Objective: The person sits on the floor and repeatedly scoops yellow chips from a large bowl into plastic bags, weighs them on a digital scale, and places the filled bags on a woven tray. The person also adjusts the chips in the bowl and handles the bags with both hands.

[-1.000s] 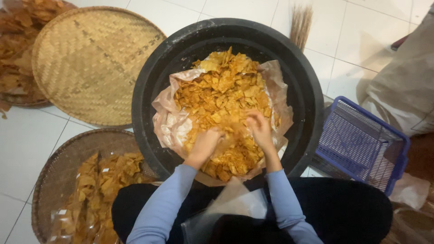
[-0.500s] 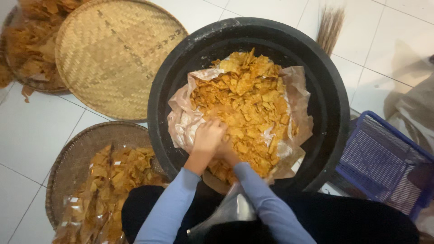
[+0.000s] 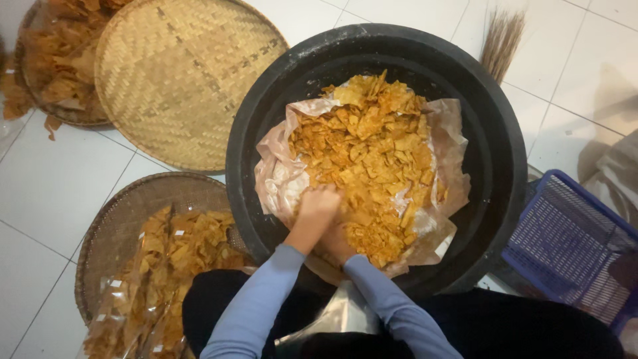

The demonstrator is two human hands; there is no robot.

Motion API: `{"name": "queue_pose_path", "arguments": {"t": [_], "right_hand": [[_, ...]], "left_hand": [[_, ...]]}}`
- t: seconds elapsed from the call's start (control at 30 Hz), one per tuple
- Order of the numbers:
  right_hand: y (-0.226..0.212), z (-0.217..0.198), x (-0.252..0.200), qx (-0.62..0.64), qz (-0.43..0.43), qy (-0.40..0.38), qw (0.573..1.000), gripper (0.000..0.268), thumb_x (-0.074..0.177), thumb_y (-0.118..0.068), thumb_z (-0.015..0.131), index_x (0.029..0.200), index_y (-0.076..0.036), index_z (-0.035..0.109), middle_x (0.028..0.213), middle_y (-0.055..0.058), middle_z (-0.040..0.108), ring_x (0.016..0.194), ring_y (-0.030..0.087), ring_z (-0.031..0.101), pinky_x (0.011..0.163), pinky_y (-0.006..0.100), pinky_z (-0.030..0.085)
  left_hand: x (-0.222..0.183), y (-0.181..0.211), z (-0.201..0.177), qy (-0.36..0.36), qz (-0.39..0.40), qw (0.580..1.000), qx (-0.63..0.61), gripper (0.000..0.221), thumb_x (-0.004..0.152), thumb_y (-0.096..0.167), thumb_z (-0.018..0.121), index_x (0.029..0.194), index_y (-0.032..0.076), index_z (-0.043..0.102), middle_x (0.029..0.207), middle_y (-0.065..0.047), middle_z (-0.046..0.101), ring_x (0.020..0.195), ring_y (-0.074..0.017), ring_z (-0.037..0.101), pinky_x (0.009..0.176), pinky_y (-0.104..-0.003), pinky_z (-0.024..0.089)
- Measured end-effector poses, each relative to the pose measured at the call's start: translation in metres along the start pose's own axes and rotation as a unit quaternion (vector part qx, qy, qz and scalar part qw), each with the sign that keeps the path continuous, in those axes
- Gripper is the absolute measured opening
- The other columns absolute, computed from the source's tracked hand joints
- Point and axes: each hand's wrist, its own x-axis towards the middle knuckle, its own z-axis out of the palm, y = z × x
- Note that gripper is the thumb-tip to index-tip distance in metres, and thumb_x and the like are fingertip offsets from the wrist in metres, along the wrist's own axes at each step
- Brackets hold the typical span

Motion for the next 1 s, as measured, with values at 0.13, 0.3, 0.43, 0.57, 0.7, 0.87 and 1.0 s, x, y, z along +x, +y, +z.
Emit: {"name": "queue_pose_path", "arguments": {"t": [0.13,0.3,0.43,0.57,0.7,0.87,1.0], "right_hand": [[0.011,-0.009,-0.009,0.018,0.002,0.005,1.000,0.045,0.077,-0.023,0.067,0.122,-0.016,0.066,0.123,0.015,0.068,0.110,0.035,0.066,0.093,0.044,0.055],[0.046,-0.022,-0.034,0.151,-0.024,0.052,0.987,0.050,0.074,-0.014,0.067,0.124,-0.016,0.064,0.124,0.014,0.068,0.109,0.034,0.066,0.093,0.043,0.056],[0.095,-0.060,-0.059,0.346,-0.085,0.061,0.932,0.066,0.063,-0.004,0.078,0.126,-0.013,0.059,0.126,0.012,0.063,0.118,0.031,0.059,0.100,0.041,0.050],[0.131,-0.128,-0.109,0.467,-0.002,0.123,0.876,0.064,0.070,-0.005,0.075,0.130,-0.015,0.056,0.127,0.007,0.060,0.122,0.024,0.057,0.104,0.039,0.050],[0.138,-0.207,-0.156,0.542,0.024,0.257,0.799,0.070,0.075,0.004,0.069,0.139,-0.016,0.047,0.128,0.006,0.055,0.114,0.020,0.058,0.093,0.033,0.053],[0.092,-0.253,-0.153,0.731,-0.034,0.381,0.564,0.076,0.080,0.010,0.069,0.141,-0.026,0.041,0.124,0.006,0.057,0.087,0.017,0.063,0.071,0.027,0.058],[0.063,-0.238,-0.127,0.615,-0.069,0.384,0.686,0.061,0.081,0.009,0.068,0.132,-0.017,0.047,0.127,0.008,0.058,0.106,0.022,0.064,0.084,0.033,0.054]], "left_hand": [[0.001,-0.006,0.014,0.011,0.009,1.000,0.013,0.015,0.082,0.012,0.063,0.090,0.016,0.075,0.096,-0.006,0.072,0.094,-0.0268,0.072,0.070,-0.045,0.058],[0.002,-0.009,0.020,0.018,0.015,1.000,0.013,0.014,0.086,0.011,0.060,0.090,0.011,0.073,0.093,-0.010,0.072,0.087,-0.0275,0.073,0.069,-0.044,0.058],[0.003,-0.005,0.009,0.025,0.043,0.996,-0.071,0.014,0.086,0.012,0.060,0.090,0.014,0.074,0.089,-0.011,0.070,0.085,-0.0309,0.072,0.068,-0.046,0.056],[0.005,0.007,-0.007,0.057,0.063,0.985,-0.147,0.014,0.090,0.016,0.060,0.098,0.015,0.072,0.093,-0.011,0.068,0.083,-0.0339,0.071,0.067,-0.046,0.055],[0.011,0.017,-0.012,0.049,0.105,0.979,-0.168,0.015,0.091,0.016,0.060,0.101,0.019,0.071,0.098,-0.008,0.068,0.085,-0.0327,0.071,0.069,-0.046,0.056],[0.004,0.020,-0.015,0.059,0.131,0.973,-0.183,0.014,0.088,0.023,0.066,0.099,0.017,0.073,0.095,-0.008,0.069,0.087,-0.0330,0.070,0.069,-0.047,0.055],[-0.002,0.018,-0.013,0.036,0.123,0.978,-0.165,0.017,0.087,0.021,0.066,0.101,0.019,0.076,0.091,-0.010,0.068,0.086,-0.0333,0.069,0.070,-0.047,0.055]]}}
